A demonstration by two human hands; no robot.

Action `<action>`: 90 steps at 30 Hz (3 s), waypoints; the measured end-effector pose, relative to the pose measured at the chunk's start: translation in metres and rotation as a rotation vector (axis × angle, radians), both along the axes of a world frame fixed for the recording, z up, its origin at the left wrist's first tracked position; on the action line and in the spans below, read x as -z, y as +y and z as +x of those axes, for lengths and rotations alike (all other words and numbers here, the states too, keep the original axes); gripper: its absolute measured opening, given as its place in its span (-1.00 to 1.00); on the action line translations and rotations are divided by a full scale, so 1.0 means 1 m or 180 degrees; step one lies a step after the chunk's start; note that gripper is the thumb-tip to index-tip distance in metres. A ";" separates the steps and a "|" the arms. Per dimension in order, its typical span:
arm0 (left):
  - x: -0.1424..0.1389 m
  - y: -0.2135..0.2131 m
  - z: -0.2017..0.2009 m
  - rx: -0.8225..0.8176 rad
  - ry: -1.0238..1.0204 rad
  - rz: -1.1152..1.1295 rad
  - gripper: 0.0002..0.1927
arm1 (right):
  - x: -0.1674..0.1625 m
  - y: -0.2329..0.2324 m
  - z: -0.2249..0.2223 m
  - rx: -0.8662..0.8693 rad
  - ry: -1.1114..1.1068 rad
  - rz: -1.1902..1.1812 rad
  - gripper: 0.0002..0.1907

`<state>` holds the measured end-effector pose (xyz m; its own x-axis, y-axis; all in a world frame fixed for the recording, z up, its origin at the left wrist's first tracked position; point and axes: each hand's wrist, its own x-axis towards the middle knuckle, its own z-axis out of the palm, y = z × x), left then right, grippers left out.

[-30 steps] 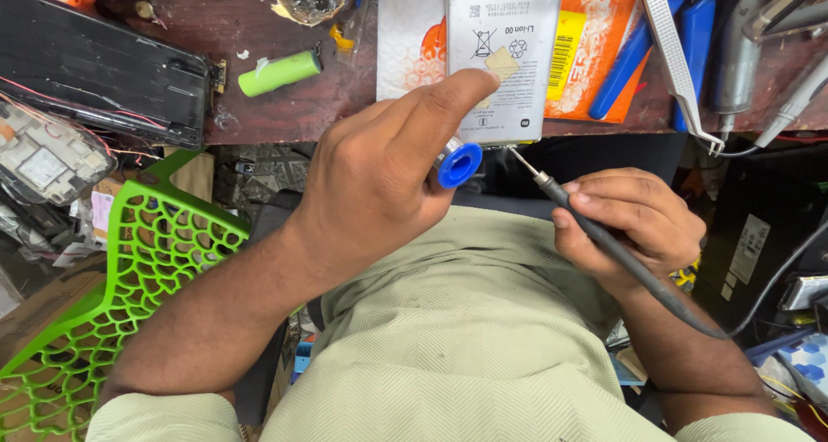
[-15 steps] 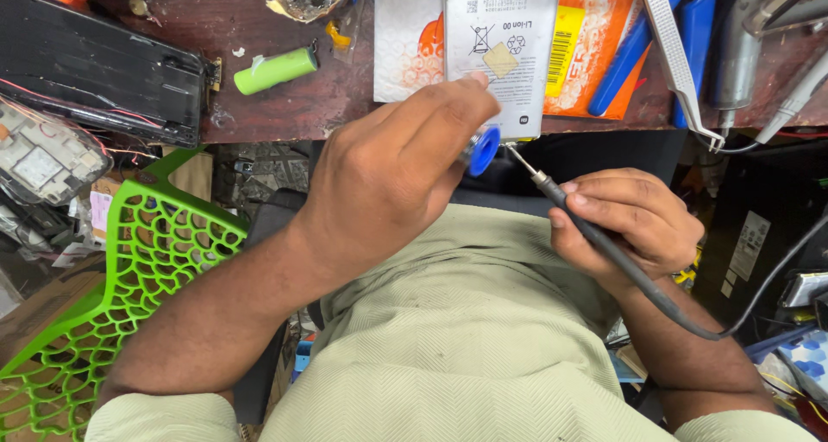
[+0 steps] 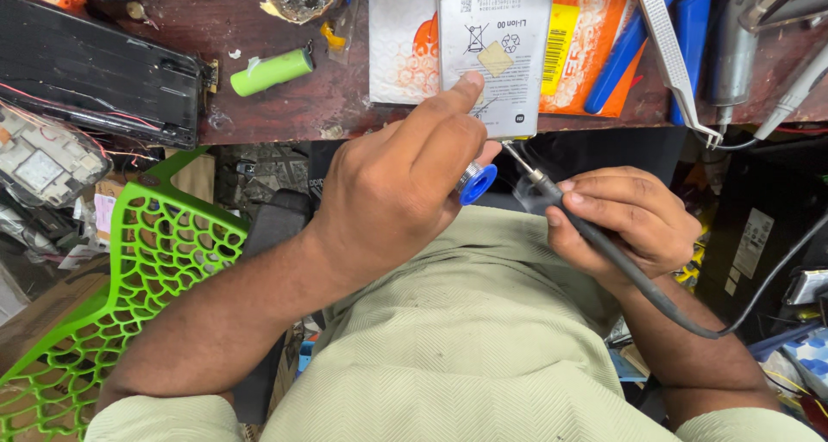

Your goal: The person solders wires to a Samsung battery using a soldering iron and solder wire, then uses tweezers to adjust the connections. The person repeats the soldering process on multiple contact points while seated at a cluttered workbench.

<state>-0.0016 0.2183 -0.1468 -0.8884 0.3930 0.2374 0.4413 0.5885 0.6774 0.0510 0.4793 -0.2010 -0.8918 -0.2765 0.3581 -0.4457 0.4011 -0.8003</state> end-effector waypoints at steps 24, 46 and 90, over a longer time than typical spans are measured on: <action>-0.007 0.001 -0.002 0.0053 -0.0209 0.0094 -0.78 | -0.002 0.001 0.002 0.0092 0.0065 -0.0069 -0.76; -0.023 -0.025 0.005 -0.0041 -0.1577 0.0828 -0.66 | -0.008 -0.026 0.019 0.0025 -0.0344 -0.0251 -0.78; 0.006 -0.008 0.033 -0.0637 -0.0500 -0.0289 -0.81 | 0.020 -0.023 0.019 0.0056 -0.0507 -0.0465 -0.78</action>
<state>0.0310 0.2107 -0.1530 -0.9737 0.2194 0.0623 0.2039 0.7149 0.6689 0.0702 0.4566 -0.2212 -0.9445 -0.2160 0.2473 -0.3029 0.2823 -0.9103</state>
